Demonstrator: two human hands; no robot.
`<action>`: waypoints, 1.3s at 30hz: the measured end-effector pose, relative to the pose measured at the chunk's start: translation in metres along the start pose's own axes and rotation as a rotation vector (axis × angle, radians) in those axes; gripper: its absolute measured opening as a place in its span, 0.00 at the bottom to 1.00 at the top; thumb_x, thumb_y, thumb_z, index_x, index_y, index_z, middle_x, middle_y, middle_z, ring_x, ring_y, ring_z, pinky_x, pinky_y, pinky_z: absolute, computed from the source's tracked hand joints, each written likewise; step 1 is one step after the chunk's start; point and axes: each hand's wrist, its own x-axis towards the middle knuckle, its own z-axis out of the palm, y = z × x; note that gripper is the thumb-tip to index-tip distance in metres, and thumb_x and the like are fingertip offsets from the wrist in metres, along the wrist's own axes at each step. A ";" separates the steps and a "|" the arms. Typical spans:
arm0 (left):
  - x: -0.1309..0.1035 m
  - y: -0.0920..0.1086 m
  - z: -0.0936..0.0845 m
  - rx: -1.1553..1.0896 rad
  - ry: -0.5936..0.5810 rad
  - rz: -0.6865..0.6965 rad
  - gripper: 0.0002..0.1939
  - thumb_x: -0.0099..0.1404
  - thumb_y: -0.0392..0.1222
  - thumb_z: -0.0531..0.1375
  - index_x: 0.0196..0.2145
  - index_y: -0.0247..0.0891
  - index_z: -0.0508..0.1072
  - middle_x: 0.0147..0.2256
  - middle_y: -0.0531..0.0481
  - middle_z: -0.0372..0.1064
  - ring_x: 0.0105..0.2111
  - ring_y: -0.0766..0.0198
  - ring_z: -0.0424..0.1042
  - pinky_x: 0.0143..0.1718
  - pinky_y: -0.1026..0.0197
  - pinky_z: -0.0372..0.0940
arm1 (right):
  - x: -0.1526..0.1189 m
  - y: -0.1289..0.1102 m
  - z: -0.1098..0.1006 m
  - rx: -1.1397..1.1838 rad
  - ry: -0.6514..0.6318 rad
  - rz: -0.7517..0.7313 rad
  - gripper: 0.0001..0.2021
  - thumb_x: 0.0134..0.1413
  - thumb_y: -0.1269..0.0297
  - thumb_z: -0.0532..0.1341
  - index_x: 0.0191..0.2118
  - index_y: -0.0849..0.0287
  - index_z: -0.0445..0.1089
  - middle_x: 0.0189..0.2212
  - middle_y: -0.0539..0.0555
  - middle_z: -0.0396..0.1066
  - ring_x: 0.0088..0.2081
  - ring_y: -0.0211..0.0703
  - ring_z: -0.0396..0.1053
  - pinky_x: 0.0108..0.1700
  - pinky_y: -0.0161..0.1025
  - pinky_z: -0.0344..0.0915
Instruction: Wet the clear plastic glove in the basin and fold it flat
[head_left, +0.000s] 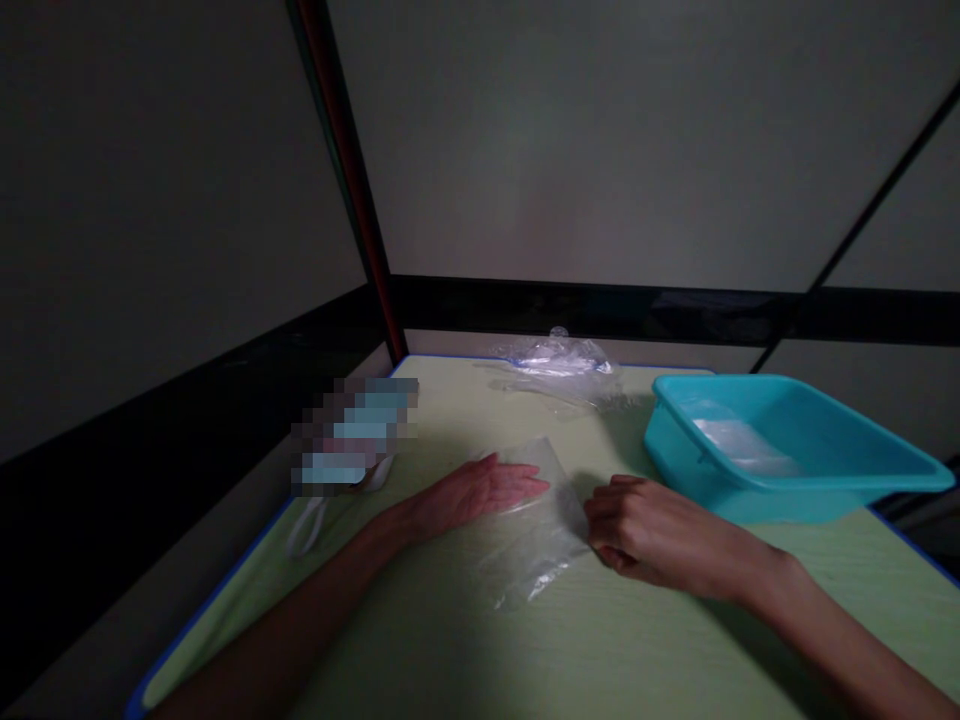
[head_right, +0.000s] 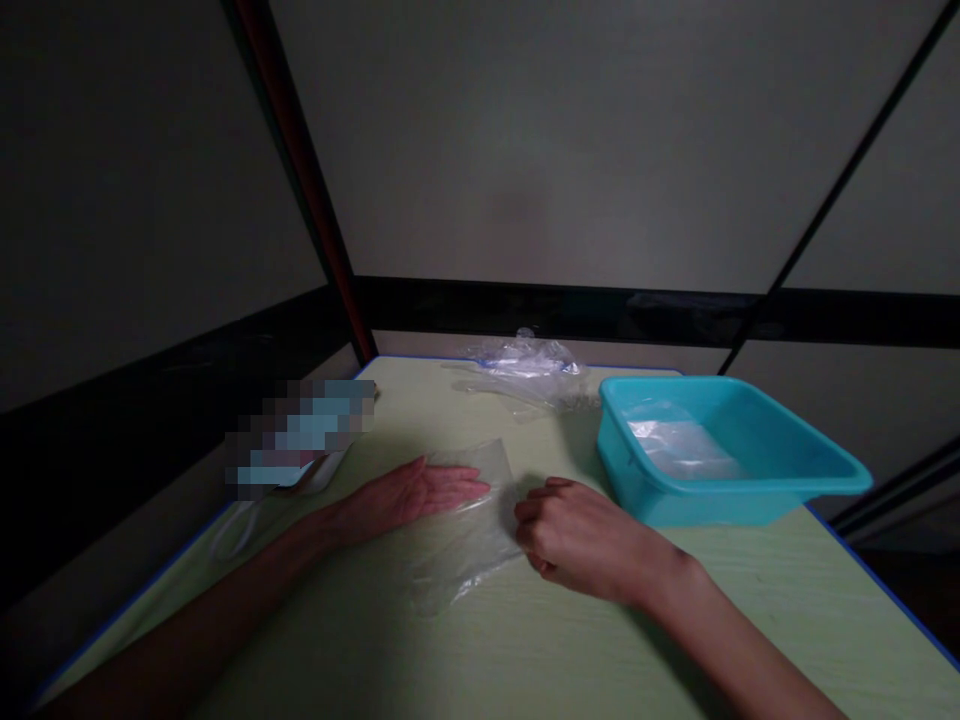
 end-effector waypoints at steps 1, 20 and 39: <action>0.000 0.000 0.000 0.005 0.007 -0.003 0.23 0.64 0.47 0.42 0.50 0.27 0.57 0.53 0.39 0.53 0.54 0.56 0.48 0.54 0.54 0.35 | 0.000 0.000 -0.002 0.050 0.004 0.012 0.08 0.45 0.77 0.52 0.24 0.60 0.65 0.23 0.49 0.63 0.27 0.36 0.60 0.33 0.37 0.54; 0.003 -0.005 -0.006 0.093 -0.017 0.013 0.26 0.63 0.51 0.43 0.51 0.27 0.57 0.52 0.37 0.54 0.54 0.56 0.49 0.54 0.54 0.35 | -0.014 0.016 0.031 0.086 0.250 -0.086 0.12 0.56 0.71 0.48 0.44 0.62 0.63 0.39 0.57 0.68 0.40 0.39 0.65 0.41 0.38 0.63; 0.005 0.001 -0.006 -0.003 0.042 -0.038 0.27 0.62 0.53 0.44 0.46 0.27 0.64 0.50 0.38 0.58 0.53 0.56 0.51 0.53 0.57 0.38 | 0.023 0.033 0.017 0.612 0.211 0.255 0.09 0.53 0.69 0.50 0.33 0.63 0.66 0.28 0.51 0.67 0.29 0.37 0.64 0.32 0.34 0.58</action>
